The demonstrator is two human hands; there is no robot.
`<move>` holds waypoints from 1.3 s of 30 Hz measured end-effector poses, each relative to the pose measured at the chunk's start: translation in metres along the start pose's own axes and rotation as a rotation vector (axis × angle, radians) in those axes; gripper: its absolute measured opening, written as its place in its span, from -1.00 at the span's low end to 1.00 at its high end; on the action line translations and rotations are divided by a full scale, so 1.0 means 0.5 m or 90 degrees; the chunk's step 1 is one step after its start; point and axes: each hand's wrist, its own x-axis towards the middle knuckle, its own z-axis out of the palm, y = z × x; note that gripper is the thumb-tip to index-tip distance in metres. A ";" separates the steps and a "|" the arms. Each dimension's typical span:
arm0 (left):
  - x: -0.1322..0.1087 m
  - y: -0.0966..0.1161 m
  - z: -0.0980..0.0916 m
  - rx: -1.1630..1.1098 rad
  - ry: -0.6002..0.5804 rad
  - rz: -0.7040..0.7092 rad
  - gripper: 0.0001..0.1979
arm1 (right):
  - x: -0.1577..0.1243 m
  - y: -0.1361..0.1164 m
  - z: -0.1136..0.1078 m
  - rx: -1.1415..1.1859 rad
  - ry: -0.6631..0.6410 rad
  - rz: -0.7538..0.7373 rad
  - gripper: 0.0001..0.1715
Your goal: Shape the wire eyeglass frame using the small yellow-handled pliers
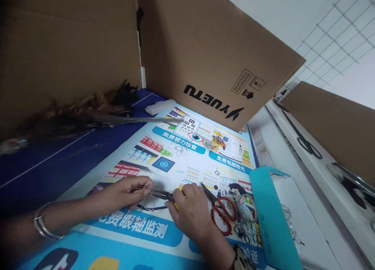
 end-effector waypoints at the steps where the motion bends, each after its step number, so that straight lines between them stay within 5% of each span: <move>1: 0.001 -0.001 0.000 0.001 0.002 0.002 -0.79 | -0.001 -0.001 0.001 -0.018 0.012 -0.005 -0.80; 22: 0.002 -0.007 0.000 -0.009 -0.004 0.015 -0.75 | -0.008 0.001 0.010 -0.064 0.046 -0.035 -0.78; 39: 0.001 -0.002 -0.003 -0.015 -0.013 -0.001 -0.75 | -0.004 0.010 0.017 0.154 -0.033 0.015 -0.77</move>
